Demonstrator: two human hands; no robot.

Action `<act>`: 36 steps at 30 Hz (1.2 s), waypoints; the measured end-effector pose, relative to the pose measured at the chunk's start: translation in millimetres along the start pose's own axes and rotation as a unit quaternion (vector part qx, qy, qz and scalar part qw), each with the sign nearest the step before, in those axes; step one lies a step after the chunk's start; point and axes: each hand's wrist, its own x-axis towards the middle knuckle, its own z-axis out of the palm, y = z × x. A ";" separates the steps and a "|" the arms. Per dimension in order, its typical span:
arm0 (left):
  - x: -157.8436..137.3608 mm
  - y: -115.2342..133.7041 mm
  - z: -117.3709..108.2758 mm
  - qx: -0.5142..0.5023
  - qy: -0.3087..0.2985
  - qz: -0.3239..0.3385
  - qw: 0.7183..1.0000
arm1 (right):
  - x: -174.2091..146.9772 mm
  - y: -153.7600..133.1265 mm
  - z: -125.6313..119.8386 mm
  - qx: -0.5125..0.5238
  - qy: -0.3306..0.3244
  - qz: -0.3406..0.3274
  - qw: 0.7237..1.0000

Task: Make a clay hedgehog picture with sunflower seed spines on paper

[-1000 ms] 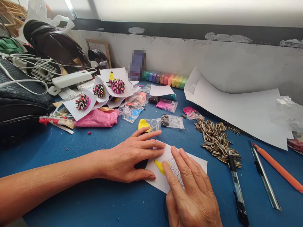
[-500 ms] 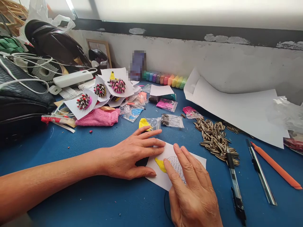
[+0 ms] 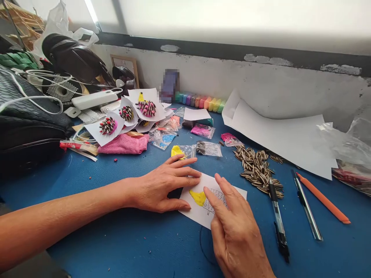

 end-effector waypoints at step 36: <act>-3.4 -17.9 5.9 0.095 0.037 -0.122 0.987 | -30.2 28.8 20.0 -0.240 -0.048 -0.102 0.964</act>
